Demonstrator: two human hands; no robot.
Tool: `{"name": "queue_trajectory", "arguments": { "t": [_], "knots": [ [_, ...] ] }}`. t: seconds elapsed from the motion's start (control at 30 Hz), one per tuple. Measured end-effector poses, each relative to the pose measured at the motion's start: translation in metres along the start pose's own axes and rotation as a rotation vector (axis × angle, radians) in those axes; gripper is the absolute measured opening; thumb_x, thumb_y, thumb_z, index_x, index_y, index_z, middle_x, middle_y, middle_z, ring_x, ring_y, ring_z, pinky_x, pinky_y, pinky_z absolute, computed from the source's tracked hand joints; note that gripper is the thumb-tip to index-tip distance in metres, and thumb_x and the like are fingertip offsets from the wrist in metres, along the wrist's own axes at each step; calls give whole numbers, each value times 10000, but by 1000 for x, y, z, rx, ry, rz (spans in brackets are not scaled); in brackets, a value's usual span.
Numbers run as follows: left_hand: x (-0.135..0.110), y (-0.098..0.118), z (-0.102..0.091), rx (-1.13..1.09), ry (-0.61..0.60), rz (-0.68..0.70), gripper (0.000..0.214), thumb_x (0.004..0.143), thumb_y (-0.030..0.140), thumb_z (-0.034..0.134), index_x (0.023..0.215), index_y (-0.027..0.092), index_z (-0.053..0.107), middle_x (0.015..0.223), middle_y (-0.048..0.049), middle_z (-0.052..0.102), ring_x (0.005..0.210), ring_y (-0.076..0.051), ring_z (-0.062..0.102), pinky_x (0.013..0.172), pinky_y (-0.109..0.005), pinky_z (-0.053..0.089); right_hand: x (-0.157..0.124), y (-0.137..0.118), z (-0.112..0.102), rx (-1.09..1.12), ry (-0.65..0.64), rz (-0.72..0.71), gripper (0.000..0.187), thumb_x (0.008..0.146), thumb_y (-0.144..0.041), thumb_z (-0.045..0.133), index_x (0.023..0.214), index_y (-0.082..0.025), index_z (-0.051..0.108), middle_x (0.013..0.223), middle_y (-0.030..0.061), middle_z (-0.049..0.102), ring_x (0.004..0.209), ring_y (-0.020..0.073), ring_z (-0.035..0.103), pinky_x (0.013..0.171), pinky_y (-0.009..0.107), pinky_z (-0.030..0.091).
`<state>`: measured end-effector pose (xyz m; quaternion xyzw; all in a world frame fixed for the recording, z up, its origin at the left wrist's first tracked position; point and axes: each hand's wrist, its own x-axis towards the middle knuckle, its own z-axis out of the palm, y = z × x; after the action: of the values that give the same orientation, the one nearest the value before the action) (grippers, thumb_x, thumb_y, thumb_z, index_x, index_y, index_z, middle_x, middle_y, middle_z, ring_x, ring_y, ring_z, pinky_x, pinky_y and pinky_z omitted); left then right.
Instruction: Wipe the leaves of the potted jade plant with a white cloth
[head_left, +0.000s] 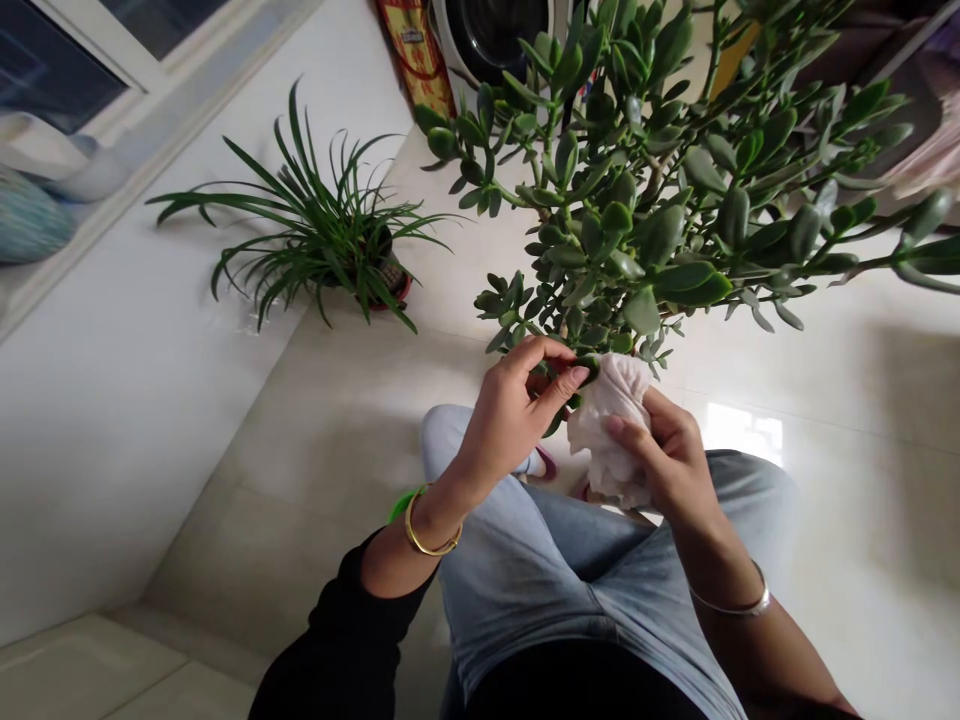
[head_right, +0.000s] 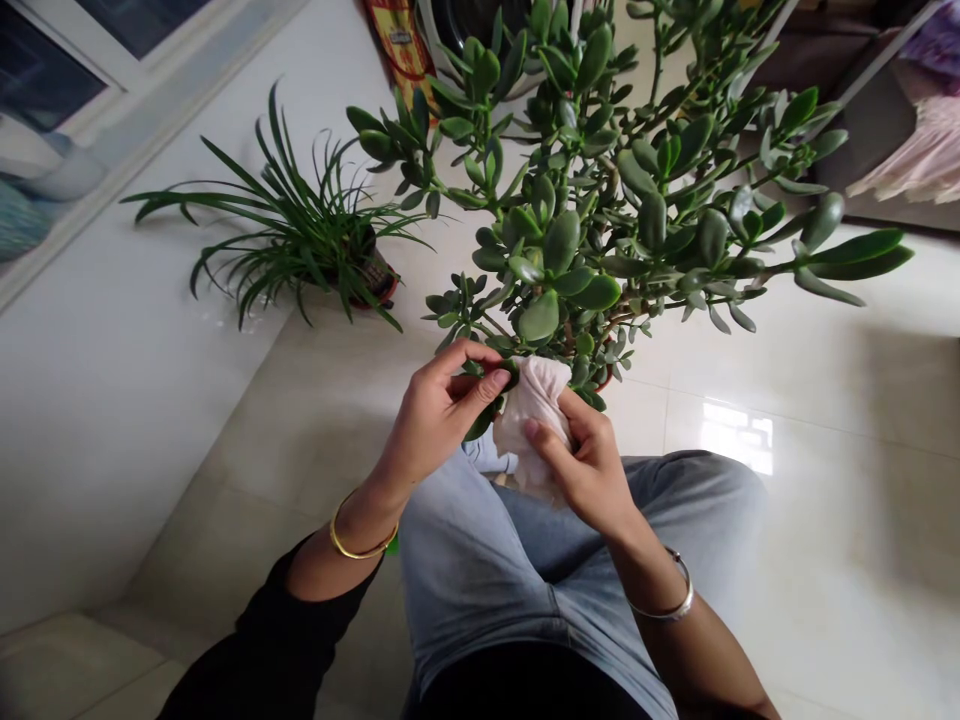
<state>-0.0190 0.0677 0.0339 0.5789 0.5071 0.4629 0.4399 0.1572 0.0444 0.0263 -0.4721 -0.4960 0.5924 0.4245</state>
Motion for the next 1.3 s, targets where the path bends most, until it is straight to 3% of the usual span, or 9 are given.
{"name": "queue_trajectory", "arguments": {
  "t": [0.27,0.57,0.8,1.0,1.2,1.3],
  "knots": [
    [2,3,-1,-8,10,-3,133,942,327,708,958,210,647,959,-20,687,749,-88,630,572,-169,484,-7,12,7,9,-57,67,287,826,-454,769,931,-195,704,706,-15,610,617,141,499,527,233,399],
    [0,-1,-2,-57,-18,-46,235,960,414,688,1068,214,631,958,3,624,565,-34,533,495,-166,475,-11,25,9,51,-37,85,337,774,-451,827,978,-199,735,750,-14,678,671,152,560,631,244,481],
    [-11,-6,-8,-150,-54,-27,368,1036,457,560,1345,258,532,1112,-32,613,761,-86,642,647,-202,585,-21,53,-5,72,66,151,371,812,-463,779,1065,-195,748,780,-3,708,649,149,569,565,231,453],
    [-30,-4,-21,-31,-29,-47,401,1081,436,454,1434,256,518,1323,-102,663,917,-134,676,763,-239,582,-30,76,0,152,120,234,361,783,-419,797,1076,-215,741,802,-4,733,655,155,598,583,243,474],
    [-44,-6,-35,-52,-15,-130,403,1081,457,436,1427,266,517,1340,-98,653,712,-87,681,600,-220,537,-31,74,10,139,160,246,312,762,-424,787,980,-209,728,744,-7,714,603,150,583,544,244,469],
    [-47,-23,-38,-32,124,-144,384,1066,458,473,1376,240,536,1273,-90,649,651,-67,629,531,-206,480,-34,75,12,92,169,212,284,775,-415,776,964,-211,720,721,-15,696,607,151,586,550,243,479]
  ]
}}
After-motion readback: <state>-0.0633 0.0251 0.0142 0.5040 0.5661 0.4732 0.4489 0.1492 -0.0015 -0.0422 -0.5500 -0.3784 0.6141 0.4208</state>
